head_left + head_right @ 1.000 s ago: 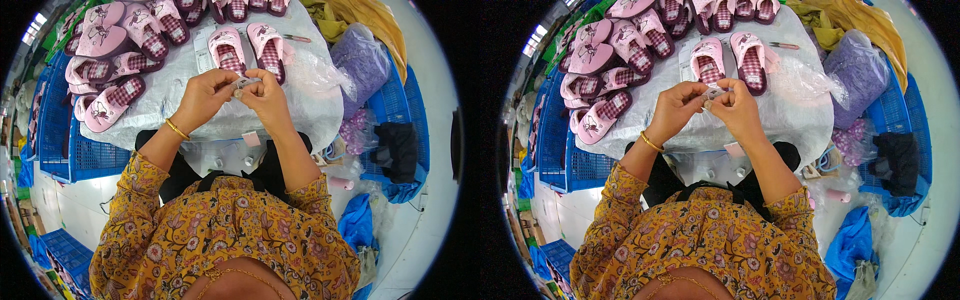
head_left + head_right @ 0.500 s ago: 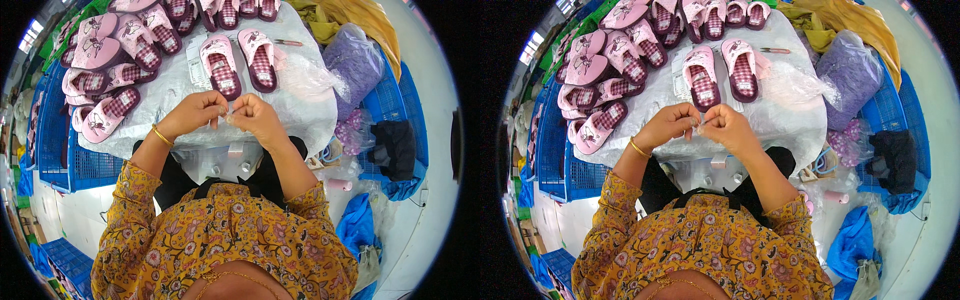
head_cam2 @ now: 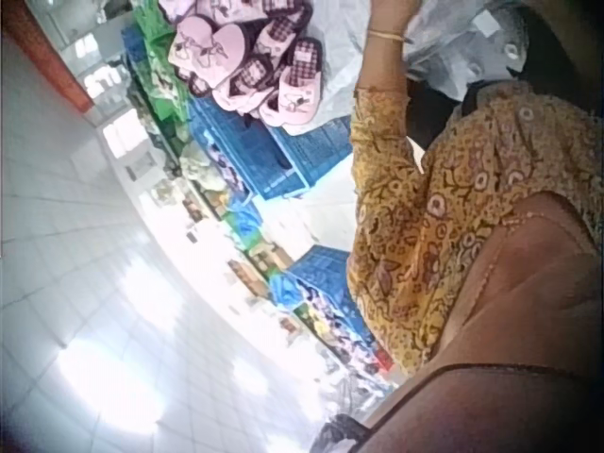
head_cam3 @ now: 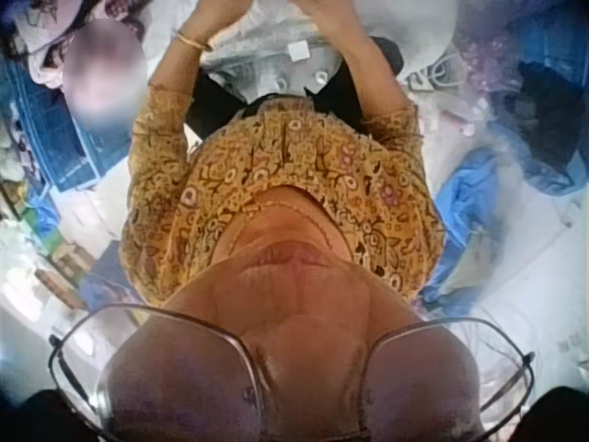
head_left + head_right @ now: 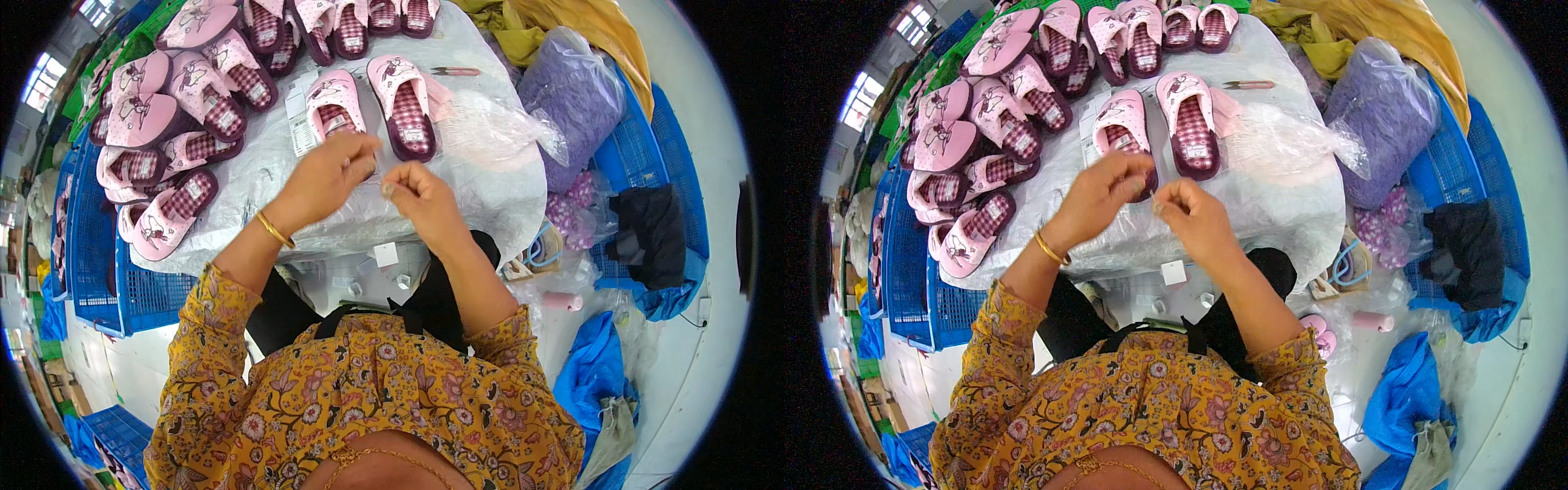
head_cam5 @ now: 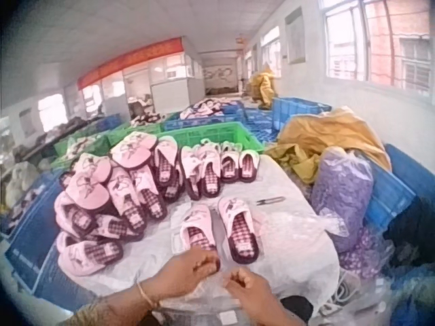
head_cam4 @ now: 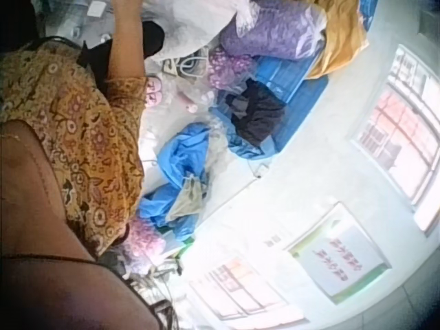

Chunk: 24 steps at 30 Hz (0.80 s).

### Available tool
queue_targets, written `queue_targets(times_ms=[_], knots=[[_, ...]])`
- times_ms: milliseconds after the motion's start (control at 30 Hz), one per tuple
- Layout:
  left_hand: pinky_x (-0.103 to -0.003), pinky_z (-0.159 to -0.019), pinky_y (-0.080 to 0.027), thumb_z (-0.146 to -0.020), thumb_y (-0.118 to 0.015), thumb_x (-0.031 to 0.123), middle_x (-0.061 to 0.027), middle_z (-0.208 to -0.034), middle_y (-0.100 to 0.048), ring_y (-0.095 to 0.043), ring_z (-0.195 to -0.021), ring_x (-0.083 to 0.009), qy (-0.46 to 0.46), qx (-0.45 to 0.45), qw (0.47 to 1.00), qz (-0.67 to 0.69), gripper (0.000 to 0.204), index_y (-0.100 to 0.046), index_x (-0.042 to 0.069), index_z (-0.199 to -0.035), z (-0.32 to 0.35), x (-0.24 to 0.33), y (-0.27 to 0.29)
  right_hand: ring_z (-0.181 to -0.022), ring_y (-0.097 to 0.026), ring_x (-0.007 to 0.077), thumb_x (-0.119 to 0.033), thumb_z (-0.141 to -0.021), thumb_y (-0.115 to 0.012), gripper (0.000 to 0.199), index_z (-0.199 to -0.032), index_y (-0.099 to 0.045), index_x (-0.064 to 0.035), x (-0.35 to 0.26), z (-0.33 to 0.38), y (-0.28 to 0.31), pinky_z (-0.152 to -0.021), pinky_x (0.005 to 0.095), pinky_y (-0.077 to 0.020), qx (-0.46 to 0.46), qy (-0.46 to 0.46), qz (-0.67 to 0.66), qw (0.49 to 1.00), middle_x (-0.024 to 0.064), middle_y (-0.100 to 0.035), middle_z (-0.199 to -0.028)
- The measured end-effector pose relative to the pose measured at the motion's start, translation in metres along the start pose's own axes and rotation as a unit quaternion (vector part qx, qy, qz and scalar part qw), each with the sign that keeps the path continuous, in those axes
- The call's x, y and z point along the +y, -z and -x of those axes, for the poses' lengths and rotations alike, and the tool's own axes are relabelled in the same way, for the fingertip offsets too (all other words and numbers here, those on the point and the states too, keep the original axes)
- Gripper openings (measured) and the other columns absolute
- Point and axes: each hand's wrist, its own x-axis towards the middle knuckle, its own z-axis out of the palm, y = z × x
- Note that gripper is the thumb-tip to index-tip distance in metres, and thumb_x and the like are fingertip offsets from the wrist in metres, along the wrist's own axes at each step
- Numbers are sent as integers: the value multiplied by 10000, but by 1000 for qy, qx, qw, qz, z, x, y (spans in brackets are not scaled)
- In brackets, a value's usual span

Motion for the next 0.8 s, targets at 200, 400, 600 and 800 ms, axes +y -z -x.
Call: queue_targets(times_ms=[200,400,600,800], knots=[[-425,-995,-422,-842,-641,85,-106,-1304,-556,-510,-1198,-319,-232,75,932,-268,289,-694,159,-1116,-90,-30,-5,-650,-510,67,-83,-924,-624,61,-965,-618,-39,-15,-67,32,-585,226,-443,106,62,-32,992,-13,-568,-779],[-421,-1001,-422,-842,-639,168,-78,-1324,-551,-515,-1228,-266,-166,-6,918,-360,168,-717,129,-986,-124,-55,-22,-626,-614,116,-70,-906,-639,84,-962,-623,-10,24,-122,37,-549,275,-484,138,28,59,988,61,-644,-764],[-388,-1036,-415,-797,-622,105,-90,-1323,-554,-503,-1233,-283,-85,-43,966,-241,136,-730,92,-878,-126,-89,-19,-733,-684,216,-87,-824,-717,212,-995,-616,-13,16,-117,28,-672,326,-529,140,-30,130,981,121,-700,-843],[-375,-1037,-418,-771,-621,72,-94,-1268,-582,-523,-1195,-285,-115,-5,977,-177,200,-770,123,-895,-123,-111,-27,-806,-703,245,-136,-782,-756,282,-992,-612,-14,31,-127,36,-724,344,-537,121,24,223,967,142,-709,-871]])
